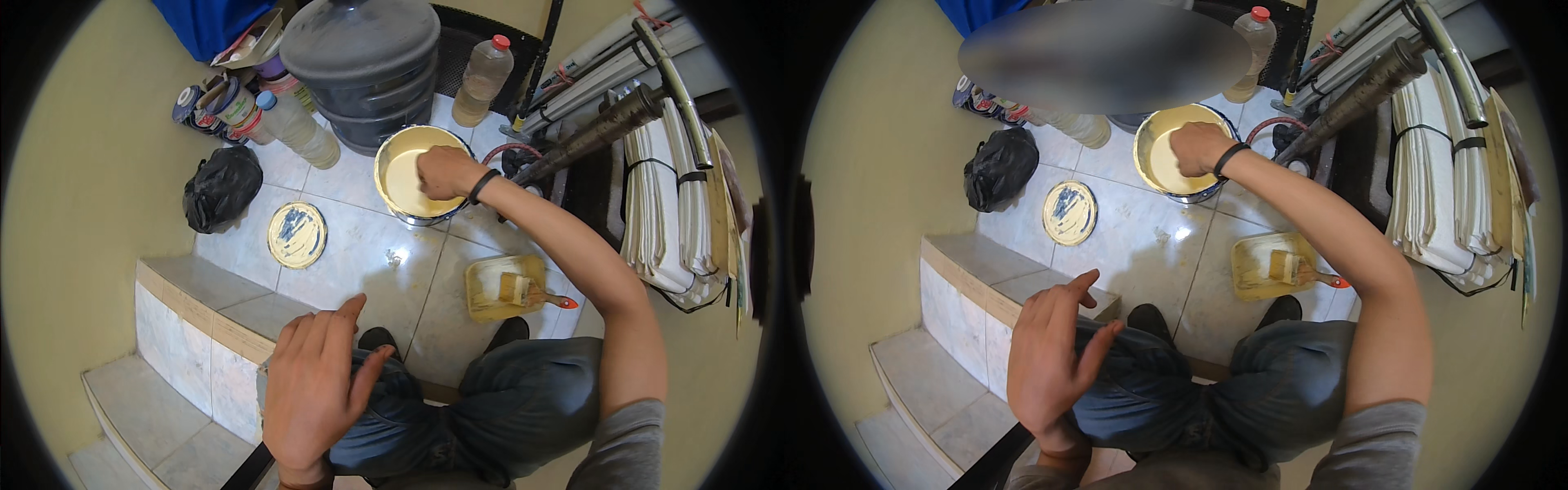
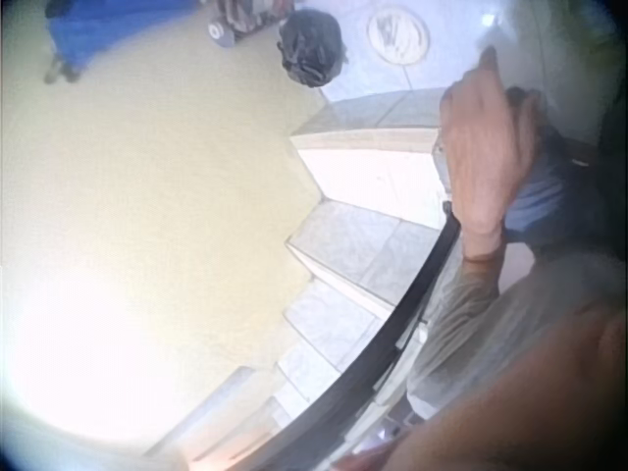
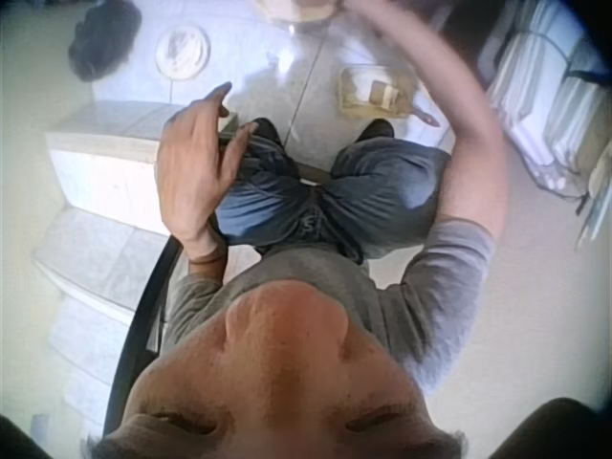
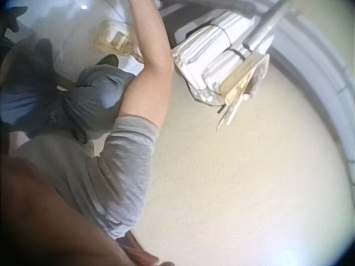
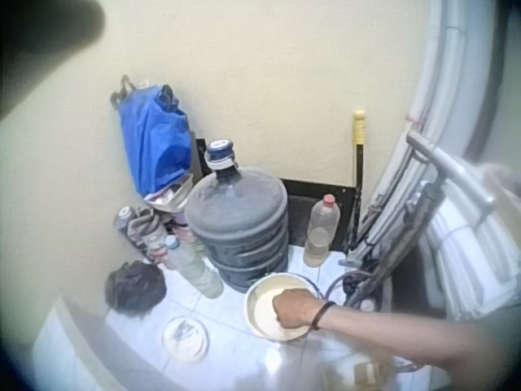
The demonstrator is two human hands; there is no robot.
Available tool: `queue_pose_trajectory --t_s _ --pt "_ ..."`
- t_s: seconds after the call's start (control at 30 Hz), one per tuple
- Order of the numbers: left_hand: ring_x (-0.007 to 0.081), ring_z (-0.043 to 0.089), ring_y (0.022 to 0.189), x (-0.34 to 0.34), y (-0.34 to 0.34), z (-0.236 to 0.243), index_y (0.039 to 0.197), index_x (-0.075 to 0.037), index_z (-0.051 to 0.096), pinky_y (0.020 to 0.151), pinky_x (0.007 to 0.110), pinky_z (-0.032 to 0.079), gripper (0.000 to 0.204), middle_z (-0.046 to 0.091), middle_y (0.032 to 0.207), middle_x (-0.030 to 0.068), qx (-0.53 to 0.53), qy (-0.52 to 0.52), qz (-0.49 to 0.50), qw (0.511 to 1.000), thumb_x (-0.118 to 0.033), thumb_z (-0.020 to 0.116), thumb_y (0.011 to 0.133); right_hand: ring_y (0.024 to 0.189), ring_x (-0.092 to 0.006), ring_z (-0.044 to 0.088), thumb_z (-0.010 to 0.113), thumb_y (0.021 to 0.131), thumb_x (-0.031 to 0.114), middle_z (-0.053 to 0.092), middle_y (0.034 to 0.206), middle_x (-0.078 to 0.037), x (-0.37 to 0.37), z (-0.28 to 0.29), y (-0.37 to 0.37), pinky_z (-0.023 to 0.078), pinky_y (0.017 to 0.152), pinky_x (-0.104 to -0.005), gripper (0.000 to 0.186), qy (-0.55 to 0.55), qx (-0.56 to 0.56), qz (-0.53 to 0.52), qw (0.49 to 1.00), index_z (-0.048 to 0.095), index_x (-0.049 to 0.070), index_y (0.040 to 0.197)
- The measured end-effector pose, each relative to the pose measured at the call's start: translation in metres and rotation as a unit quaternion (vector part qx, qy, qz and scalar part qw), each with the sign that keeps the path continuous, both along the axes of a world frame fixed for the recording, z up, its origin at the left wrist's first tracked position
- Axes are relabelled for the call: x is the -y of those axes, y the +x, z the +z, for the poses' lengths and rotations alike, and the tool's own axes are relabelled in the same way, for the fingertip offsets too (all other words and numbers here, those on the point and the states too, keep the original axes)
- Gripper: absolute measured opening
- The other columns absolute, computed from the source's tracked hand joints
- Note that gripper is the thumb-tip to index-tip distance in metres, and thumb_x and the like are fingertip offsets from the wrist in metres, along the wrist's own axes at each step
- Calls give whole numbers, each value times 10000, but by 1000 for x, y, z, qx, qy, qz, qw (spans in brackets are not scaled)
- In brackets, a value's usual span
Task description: The person carries a small tray of paint down a flight of stairs and then, while crouching on the floor, opens a larger paint can, stirs it with a stick, and adds water from a plastic bottle.
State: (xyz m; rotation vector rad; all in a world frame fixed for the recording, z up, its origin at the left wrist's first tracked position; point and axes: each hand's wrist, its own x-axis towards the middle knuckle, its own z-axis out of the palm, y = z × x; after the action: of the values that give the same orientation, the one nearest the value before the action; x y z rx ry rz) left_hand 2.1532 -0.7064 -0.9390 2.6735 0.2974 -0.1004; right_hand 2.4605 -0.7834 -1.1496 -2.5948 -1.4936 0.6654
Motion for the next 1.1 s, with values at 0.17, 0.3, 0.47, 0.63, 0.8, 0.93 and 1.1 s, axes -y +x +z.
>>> queue_pose_trajectory --t_s 0.17,0.3,0.47,0.63,0.8,0.93,1.1 --pt "355 613 930 3 6 1 1283 18 619 857 427 473 518 642 960 139 -8 -7 -14 1000 -174 794 835 822 -318 755 661 873 139 751 810 -148 -7 -25 21 596 684 -441 153 171 230 11 958 782 59 824" --pt "357 615 933 1 1 2 1284 12 622 860 430 474 515 643 962 140 -11 -1 4 1000 -174 795 836 855 -278 767 662 870 128 772 845 -106 2 -14 14 598 667 -401 143 8 249 32 968 794 80 846" --pt "366 618 944 -1 1 1 1281 9 625 862 433 477 516 646 964 138 -1 -3 4 1000 -182 799 834 916 -330 758 703 777 152 774 944 -179 10 9 10 605 799 -433 171 -70 76 -15 994 799 46 870" --pt "350 606 832 -1 7 -1 1283 47 603 851 427 488 529 630 908 157 18 1 -31 999 -222 775 862 881 -384 741 729 708 204 750 890 -229 14 69 25 590 811 -454 243 59 -1 -81 995 798 62 893" --pt "341 603 829 -6 2 -3 1284 52 600 836 422 490 535 621 893 151 9 8 -21 1000 -219 779 860 848 -400 732 745 717 207 741 859 -228 12 138 2 588 783 -468 226 116 86 -49 988 795 54 876" --pt "349 612 880 -6 1 -5 1281 29 609 836 426 485 531 631 922 142 22 -10 -20 1000 -181 797 831 817 -395 727 744 751 212 732 821 -221 27 169 -5 590 764 -459 233 153 161 -59 973 795 39 899" --pt "367 617 923 -6 1 -1 1275 4 622 838 431 478 522 638 937 139 26 -35 -15 999 -150 806 812 810 -368 733 762 762 241 738 821 -196 39 190 0 593 765 -454 253 185 213 -80 956 802 49 921"
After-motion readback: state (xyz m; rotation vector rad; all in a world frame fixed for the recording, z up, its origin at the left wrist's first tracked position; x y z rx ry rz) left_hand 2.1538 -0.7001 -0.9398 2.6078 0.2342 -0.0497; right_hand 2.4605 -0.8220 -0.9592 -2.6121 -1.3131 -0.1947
